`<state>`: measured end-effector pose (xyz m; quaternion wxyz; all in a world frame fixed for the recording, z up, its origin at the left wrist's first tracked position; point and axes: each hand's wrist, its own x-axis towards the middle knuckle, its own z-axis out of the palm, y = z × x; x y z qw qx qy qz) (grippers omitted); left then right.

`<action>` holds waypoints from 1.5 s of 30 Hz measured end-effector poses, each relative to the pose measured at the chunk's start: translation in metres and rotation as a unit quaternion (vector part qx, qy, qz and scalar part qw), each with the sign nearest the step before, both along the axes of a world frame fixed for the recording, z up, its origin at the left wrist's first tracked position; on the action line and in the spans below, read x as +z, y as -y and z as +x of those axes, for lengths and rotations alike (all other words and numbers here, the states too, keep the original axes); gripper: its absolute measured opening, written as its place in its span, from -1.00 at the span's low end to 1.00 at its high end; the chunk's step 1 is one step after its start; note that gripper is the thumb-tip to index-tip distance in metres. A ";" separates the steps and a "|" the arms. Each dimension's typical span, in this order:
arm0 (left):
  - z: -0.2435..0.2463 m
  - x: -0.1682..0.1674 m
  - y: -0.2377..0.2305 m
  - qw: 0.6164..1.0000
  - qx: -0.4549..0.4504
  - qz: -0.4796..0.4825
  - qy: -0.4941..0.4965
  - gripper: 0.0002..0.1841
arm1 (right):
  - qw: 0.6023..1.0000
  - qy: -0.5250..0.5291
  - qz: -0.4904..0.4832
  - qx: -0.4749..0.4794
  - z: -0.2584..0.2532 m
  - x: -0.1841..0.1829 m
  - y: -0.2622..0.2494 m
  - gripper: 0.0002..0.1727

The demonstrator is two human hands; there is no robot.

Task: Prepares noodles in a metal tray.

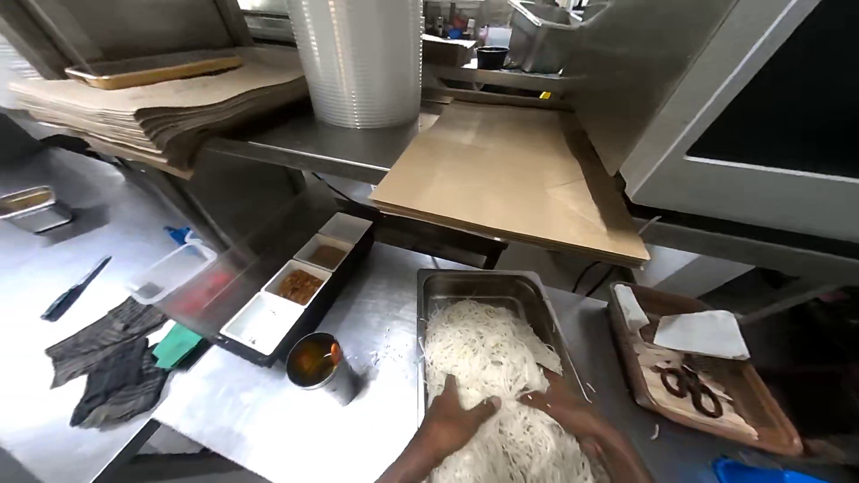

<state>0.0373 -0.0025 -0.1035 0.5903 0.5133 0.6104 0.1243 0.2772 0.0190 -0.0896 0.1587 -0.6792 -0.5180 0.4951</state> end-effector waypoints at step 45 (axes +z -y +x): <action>0.055 0.157 -0.090 0.880 -0.226 0.389 -0.153 -0.37 | 0.959 0.223 0.147 0.094 -0.029 0.073 0.154 -0.41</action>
